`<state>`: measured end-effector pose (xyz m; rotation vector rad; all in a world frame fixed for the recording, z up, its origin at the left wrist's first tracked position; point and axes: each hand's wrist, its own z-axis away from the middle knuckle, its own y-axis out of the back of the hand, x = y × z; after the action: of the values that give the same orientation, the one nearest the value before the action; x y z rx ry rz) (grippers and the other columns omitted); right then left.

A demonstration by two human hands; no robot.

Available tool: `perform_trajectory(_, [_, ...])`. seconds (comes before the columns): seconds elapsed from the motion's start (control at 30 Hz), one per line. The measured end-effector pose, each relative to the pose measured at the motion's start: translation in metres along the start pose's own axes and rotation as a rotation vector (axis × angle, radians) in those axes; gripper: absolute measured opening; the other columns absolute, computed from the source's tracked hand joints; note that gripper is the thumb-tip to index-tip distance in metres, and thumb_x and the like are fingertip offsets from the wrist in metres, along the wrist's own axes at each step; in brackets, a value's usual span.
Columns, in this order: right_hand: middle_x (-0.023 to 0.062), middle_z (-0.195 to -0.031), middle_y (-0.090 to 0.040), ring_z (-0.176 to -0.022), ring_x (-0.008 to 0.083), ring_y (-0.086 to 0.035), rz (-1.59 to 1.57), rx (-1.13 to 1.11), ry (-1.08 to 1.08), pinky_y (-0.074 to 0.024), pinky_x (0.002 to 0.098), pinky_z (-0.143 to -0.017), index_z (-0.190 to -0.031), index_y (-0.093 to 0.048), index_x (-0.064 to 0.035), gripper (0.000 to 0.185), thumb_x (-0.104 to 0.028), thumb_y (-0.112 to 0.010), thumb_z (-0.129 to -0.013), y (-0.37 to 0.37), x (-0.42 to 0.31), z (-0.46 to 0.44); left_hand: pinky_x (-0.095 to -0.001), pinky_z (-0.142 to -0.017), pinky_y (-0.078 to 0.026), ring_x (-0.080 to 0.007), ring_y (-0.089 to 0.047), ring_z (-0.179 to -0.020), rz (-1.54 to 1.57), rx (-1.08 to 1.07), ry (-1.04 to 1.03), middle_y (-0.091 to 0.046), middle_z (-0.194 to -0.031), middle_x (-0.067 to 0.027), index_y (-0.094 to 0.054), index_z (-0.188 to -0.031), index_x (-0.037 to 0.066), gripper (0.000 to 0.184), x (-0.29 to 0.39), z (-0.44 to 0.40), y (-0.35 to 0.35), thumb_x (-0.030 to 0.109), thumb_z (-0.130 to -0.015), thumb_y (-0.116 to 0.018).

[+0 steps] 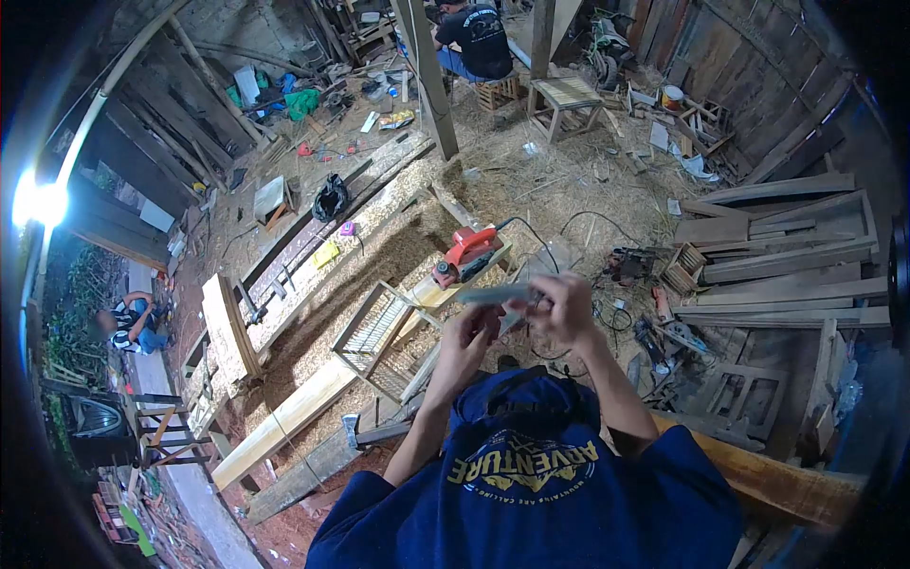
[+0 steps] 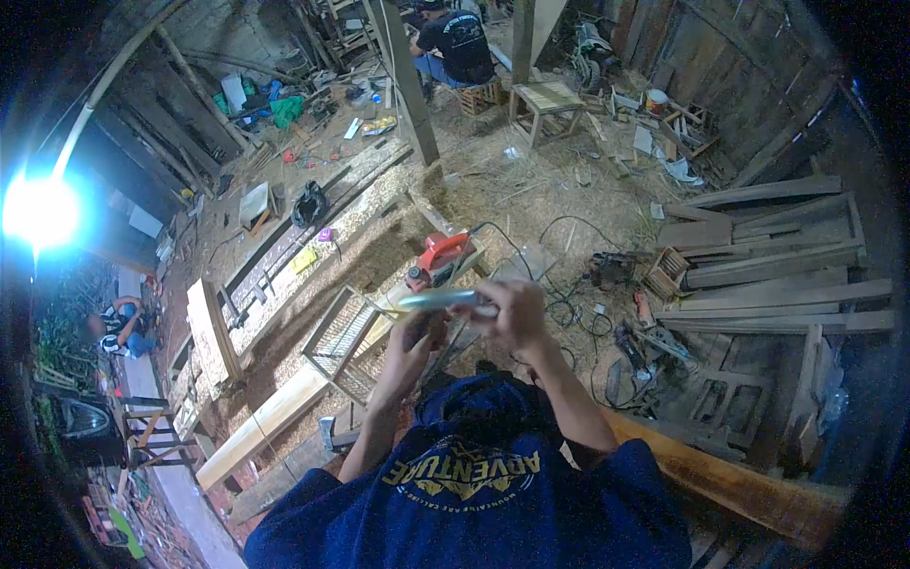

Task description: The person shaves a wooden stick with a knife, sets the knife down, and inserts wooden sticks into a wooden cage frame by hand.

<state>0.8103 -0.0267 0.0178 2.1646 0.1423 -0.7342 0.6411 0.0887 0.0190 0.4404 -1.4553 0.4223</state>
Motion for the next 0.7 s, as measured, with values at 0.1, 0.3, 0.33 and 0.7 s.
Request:
perform_trajectory(0.1, [0.0076, -0.060, -0.060, -0.054, 0.0278, -0.061, 0.035, -0.007, 0.040, -0.0437, 0.0389, -0.053, -0.073, -0.065, -0.0074, 0.053, -0.060, -0.072, -0.079, 0.012, -0.003, -0.003, -0.0247, -0.066, -0.044, -0.0080, -0.051, -0.073, -0.013, 0.023, -0.016, -0.055, -0.077, -0.0007, -0.060, -0.103, -0.004, 0.015, -0.001, 0.004, -0.003, -0.001, -0.092, -0.050])
perform_trajectory(0.3, [0.0046, -0.059, -0.059, -0.052, 0.0261, -0.058, -0.049, -0.026, 0.041, -0.0427, 0.0371, -0.053, -0.074, -0.066, -0.0084, 0.052, -0.060, -0.071, -0.080, 0.003, 0.007, 0.001, -0.0247, -0.068, -0.045, -0.0082, -0.054, -0.076, 0.008, 0.033, 0.008, -0.062, -0.087, -0.0024, -0.063, -0.111, -0.003, 0.018, -0.001, 0.005, -0.010, 0.009, -0.100, -0.054])
perform_trajectory(0.33, [0.0050, -0.059, -0.059, -0.053, 0.0272, -0.059, -0.035, -0.050, 0.032, -0.0440, 0.0382, -0.055, -0.074, -0.065, -0.0090, 0.053, -0.062, -0.069, -0.080, 0.006, 0.004, 0.000, -0.0243, -0.068, -0.045, -0.0079, -0.053, -0.076, -0.013, 0.026, 0.010, -0.063, -0.088, -0.0024, -0.062, -0.112, -0.003, 0.018, -0.006, 0.004, -0.009, 0.008, -0.100, -0.053])
perform_trajectory(0.7, [0.0075, -0.065, -0.062, -0.061, 0.0305, -0.062, -0.046, -0.167, 0.106, -0.0462, 0.0392, -0.060, -0.084, -0.065, -0.0091, 0.054, -0.063, -0.065, -0.081, 0.002, -0.016, 0.010, -0.0240, -0.073, -0.048, -0.0098, -0.062, -0.088, 0.294, 0.125, 0.208, -0.069, -0.105, -0.0058, -0.060, -0.124, -0.003, 0.030, -0.034, 0.014, -0.009, 0.010, -0.097, -0.057])
